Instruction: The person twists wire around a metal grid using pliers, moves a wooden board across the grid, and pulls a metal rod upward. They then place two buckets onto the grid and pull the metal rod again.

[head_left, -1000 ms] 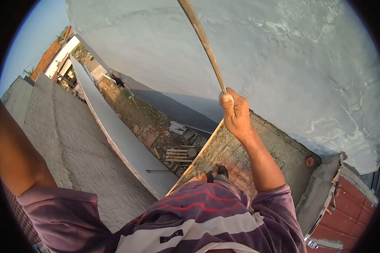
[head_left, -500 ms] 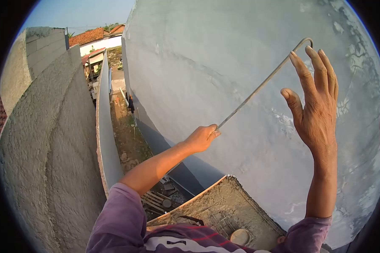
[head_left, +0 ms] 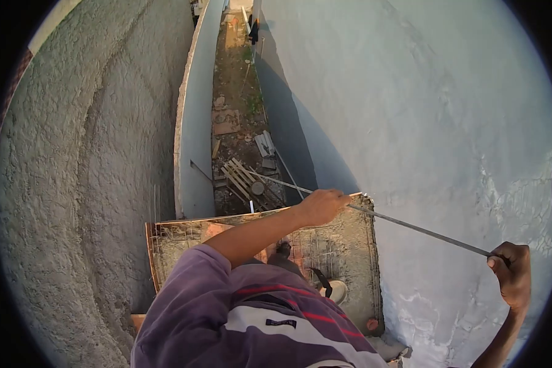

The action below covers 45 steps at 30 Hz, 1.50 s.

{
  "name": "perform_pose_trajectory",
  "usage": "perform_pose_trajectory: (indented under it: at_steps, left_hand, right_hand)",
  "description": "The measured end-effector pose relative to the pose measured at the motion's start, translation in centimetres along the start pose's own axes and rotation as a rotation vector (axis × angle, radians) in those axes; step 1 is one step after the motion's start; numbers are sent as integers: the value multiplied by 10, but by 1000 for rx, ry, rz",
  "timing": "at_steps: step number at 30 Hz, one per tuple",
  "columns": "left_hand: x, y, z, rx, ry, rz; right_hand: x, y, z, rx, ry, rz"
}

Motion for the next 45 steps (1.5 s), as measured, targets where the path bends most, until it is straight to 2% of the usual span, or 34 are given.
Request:
perform_pose_trajectory:
  at_steps: [2,5,8,9,10,11,12,17,19,23,27,30,32,34,36,37,40,41,43,45]
  left_hand:
    - [25,18,-33,-70,-7,30]
    - [66,41,-69,13,-24,123]
    - [121,62,-107,63,-54,307]
    - [140,69,-118,130,-49,444]
    - [155,80,-122,45,3,517]
    - [174,99,-131,-41,53,588]
    - [191,122,-140,-130,99,660]
    - [215,320,-191,333,36,998]
    - [215,413,-200,520,-39,1219]
    - [197,531,-201,556,-5,1553]
    - [206,540,-206,537,-100,1573]
    - [220,545,-209,550,-139,1596]
    - [223,547,-204,527,-163,1603]
    - [228,546,-199,550,-212,1596]
    - [234,550,-200,558,-240,1598]
    - [236,550,-198,549,-247,1598]
    - [232,552,-195,540,-216,1607]
    - [233,551,-195,530,-201,1608]
    - [234,548,-194,527,-201,1604]
    - [231,548,-192,545,-196,1596]
  right_hand:
    - [10,0,-31,129,-73,-41]
    - [19,-6,-89,161,-174,18]
    - [27,-21,-153,146,-360,41]
    - [28,-30,-175,120,-393,26]
    - [29,-43,-200,91,-428,11]
    - [22,-56,-235,105,-513,-97]
    - [12,-70,-274,118,-596,-204]
    - [-33,-152,-523,105,-751,-235]
    - [-48,-175,-631,77,-777,-307]
    - [-61,-214,-839,0,-802,-405]
    - [-57,-238,-1003,-26,-710,-528]
    - [-60,-259,-1119,-45,-652,-541]
    - [-65,-267,-1184,32,-729,-628]
    - [-57,-267,-1203,-80,-745,-681]
    - [-64,-269,-1238,-53,-760,-634]
    - [-64,-268,-1241,-47,-766,-609]
    - [-62,-247,-1214,-86,-834,-771]
    - [-54,-243,-1193,-82,-789,-749]
    - [-44,-245,-1187,-80,-912,-594]
    - [-54,-237,-1197,83,-741,-531]
Point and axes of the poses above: each hand's wrist, its own y-axis away from the middle knuckle, its own z-axis out of the back of the hand, x = y × z, the point moved 9 cm from there along -y, towards the middle knuckle, and after that the axes turned 6 degrees about -x, right-handed, at the moved point
